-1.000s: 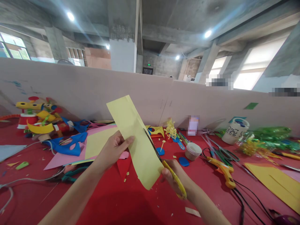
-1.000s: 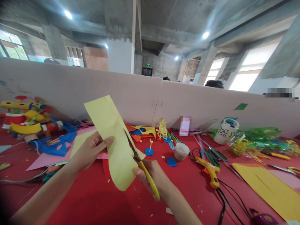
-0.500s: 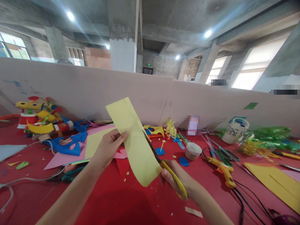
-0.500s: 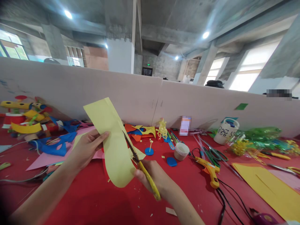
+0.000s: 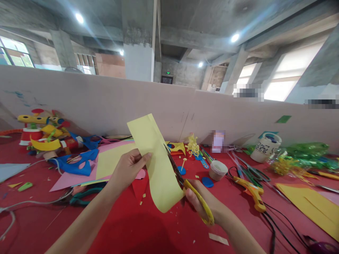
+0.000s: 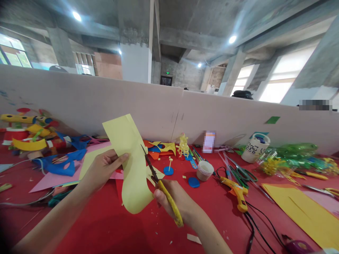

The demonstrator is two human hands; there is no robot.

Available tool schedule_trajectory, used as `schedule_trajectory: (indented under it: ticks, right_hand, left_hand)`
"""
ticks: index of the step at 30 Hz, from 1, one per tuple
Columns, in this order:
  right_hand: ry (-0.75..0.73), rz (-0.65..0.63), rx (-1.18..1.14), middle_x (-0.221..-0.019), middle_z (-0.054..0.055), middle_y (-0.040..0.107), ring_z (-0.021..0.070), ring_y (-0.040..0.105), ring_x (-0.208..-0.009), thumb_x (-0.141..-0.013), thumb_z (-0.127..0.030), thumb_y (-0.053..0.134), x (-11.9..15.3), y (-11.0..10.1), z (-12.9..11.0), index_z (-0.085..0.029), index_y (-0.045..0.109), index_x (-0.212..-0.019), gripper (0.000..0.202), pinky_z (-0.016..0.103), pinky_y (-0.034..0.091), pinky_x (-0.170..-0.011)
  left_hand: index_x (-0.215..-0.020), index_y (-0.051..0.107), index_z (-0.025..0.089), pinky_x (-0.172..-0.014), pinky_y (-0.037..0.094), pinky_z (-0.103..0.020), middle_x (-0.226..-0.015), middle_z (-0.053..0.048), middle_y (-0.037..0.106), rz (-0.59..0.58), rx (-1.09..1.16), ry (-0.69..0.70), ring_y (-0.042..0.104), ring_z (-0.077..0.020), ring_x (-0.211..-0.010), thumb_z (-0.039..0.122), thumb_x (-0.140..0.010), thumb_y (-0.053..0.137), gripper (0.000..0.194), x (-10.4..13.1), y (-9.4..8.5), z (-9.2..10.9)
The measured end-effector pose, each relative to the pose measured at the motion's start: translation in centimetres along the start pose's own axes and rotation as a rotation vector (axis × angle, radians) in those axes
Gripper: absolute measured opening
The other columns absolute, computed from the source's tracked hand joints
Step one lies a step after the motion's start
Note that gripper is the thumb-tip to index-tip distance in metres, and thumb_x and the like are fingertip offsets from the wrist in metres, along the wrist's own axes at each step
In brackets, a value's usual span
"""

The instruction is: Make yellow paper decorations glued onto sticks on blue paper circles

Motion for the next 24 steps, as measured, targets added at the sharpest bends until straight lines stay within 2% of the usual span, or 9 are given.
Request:
schedule_trajectory:
  ticks: [9, 16, 19, 24]
  right_hand:
    - [-0.027, 0.009, 0.043, -0.058, -0.001, 0.042, 0.0092, 0.037, -0.047, -0.079, -0.072, 0.021, 0.14, 0.01, -0.28, -0.018, 0.046, -0.064, 0.062, 0.022, 0.028, -0.043]
    - [-0.012, 0.029, 0.062, -0.054, -0.002, 0.041, 0.0083, 0.036, -0.045, -0.077, -0.074, 0.018, -0.16, 0.04, -0.31, -0.017, 0.044, -0.063, 0.064, 0.021, 0.028, -0.042]
    - [0.013, 0.062, 0.066, -0.051, -0.003, 0.039, 0.0076, 0.033, -0.044, -0.074, -0.077, 0.019, -0.30, 0.16, -0.03, -0.018, 0.039, -0.060, 0.064, 0.021, 0.025, -0.041]
    - [-0.001, 0.095, 0.055, -0.052, -0.005, 0.030, 0.0074, 0.025, -0.048, -0.074, -0.077, 0.020, -0.39, 0.35, 0.39, -0.019, 0.033, -0.058, 0.061, 0.021, 0.021, -0.042]
  left_hand:
    - [-0.100, 0.065, 0.017, -0.073, 0.053, -0.030, -0.099, -0.006, 0.070, 0.010, -0.089, 0.052, 0.066, -0.0225, -0.085, 0.030, -0.074, 0.062, 0.030, 0.17, 0.04, 0.62]
    - [-0.102, 0.065, 0.018, -0.074, 0.052, -0.029, -0.099, -0.005, 0.070, 0.014, -0.161, 0.087, 0.065, -0.0214, -0.086, 0.032, -0.076, 0.060, 0.030, 0.47, 0.07, 0.31]
    - [-0.101, 0.065, 0.018, -0.071, 0.053, -0.028, -0.097, -0.006, 0.071, 0.025, -0.172, 0.069, 0.065, -0.0211, -0.084, 0.035, -0.077, 0.059, 0.030, 0.51, 0.09, 0.44]
    - [-0.097, 0.066, 0.017, -0.070, 0.054, -0.028, -0.091, -0.006, 0.072, 0.020, -0.067, -0.006, 0.067, -0.0208, -0.079, 0.036, -0.074, 0.062, 0.030, 0.58, 0.34, 0.94]
Point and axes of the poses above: each hand's wrist, its own x-axis away from the middle knuckle, its own y-axis out of the palm, z = x × y, the point moved 2 cm from there along -x, towards the middle knuckle
